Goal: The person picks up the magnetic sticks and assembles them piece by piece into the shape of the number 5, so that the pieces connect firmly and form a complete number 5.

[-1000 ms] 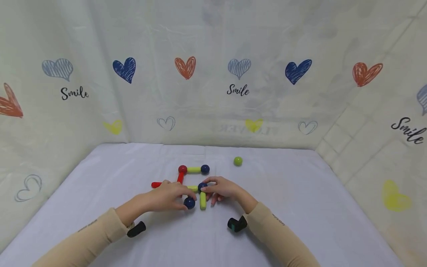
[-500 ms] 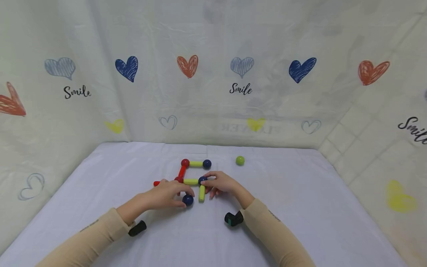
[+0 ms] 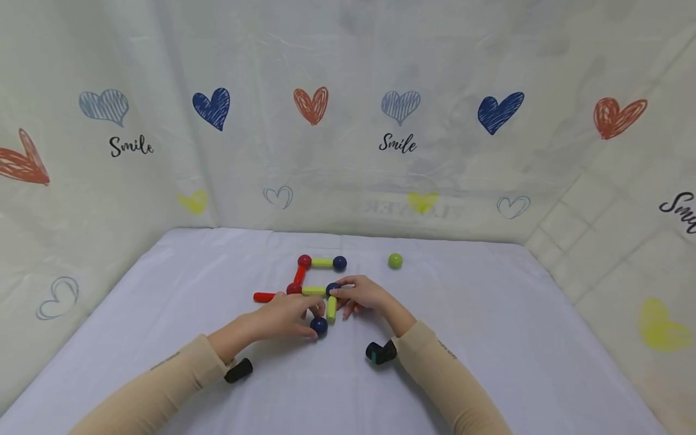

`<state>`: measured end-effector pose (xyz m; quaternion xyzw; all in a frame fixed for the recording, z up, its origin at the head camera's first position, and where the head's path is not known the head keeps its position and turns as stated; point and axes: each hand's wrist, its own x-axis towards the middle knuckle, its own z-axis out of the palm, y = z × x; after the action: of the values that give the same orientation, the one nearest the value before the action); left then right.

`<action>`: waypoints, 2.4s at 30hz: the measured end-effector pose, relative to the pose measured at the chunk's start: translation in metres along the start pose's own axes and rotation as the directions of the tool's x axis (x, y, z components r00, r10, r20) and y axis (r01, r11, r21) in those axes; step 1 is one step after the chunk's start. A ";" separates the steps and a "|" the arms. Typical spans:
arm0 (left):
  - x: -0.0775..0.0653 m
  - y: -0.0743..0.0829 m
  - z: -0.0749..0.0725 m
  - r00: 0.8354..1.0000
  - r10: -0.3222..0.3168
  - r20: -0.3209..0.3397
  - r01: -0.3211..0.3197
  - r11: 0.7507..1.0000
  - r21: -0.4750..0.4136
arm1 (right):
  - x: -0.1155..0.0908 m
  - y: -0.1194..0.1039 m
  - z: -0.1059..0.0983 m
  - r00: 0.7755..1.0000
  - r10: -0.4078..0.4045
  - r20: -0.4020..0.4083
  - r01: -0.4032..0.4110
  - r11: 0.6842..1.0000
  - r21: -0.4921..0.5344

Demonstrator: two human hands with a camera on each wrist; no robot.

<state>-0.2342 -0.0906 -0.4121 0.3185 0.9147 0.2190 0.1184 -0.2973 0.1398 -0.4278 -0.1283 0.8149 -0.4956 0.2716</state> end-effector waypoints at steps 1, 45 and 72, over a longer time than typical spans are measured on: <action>0.001 0.000 0.001 1.000 -0.022 -0.001 0.022 0.999 -0.024 | 0.000 0.000 0.000 1.000 -0.002 0.000 0.002 1.000 0.003; 0.015 0.016 0.007 0.991 -0.136 0.001 0.135 0.979 -0.152 | 0.003 0.002 -0.007 0.999 -0.010 0.035 0.010 1.000 0.008; -0.051 -0.080 -0.050 0.952 -0.227 -0.206 0.198 0.968 -0.152 | -0.001 -0.001 -0.006 1.000 0.013 -0.002 -0.013 1.000 -0.018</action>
<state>-0.2549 -0.1954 -0.4026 0.1833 0.9350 0.2978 0.0589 -0.3003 0.1446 -0.4241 -0.1252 0.8204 -0.4866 0.2729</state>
